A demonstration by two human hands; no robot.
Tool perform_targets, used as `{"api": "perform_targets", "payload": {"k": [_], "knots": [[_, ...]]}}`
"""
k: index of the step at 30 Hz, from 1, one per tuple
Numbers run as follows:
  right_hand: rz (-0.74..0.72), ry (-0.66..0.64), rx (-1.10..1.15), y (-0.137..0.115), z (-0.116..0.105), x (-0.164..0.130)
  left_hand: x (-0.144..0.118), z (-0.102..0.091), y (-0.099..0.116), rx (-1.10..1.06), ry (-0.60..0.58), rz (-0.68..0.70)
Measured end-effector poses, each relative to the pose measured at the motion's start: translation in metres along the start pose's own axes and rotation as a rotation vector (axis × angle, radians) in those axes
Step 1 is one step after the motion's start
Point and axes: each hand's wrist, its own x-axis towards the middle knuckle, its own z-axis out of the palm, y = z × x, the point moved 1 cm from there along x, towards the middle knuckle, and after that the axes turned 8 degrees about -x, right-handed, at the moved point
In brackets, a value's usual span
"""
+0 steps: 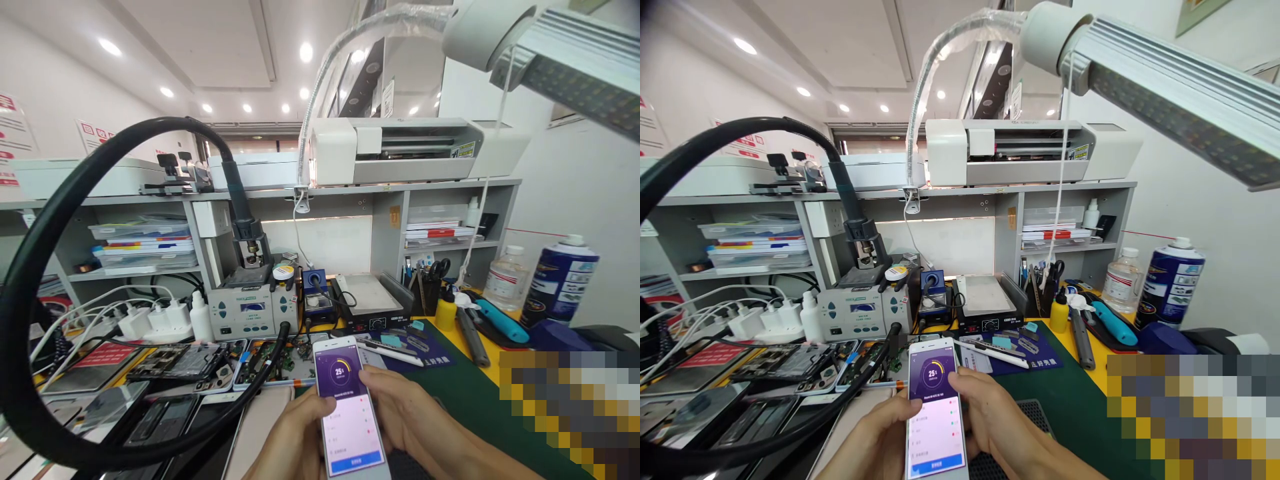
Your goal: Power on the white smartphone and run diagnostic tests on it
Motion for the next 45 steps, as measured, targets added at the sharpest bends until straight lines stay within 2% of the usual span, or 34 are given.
{"api": "perform_targets", "payload": {"k": [23, 35, 40, 45], "knots": [[-0.023, -0.02, -0.014, -0.0006, -0.0012, 0.0023, 0.0008, -0.0004, -0.0016, 0.019, 0.053, -0.003], [-0.045, -0.014, -0.177, 0.0001, -0.0024, 0.0021, -0.0006, 0.0085, -0.0046, 0.09, 0.097, 0.059], [-0.058, 0.002, -0.216, -0.0015, -0.0018, 0.0014, -0.0003, 0.008, -0.0068, 0.142, 0.051, 0.102], [-0.071, 0.007, -0.234, -0.0031, -0.0001, -0.0008, -0.001, 0.0062, -0.0068, 0.163, 0.065, 0.076]]}}
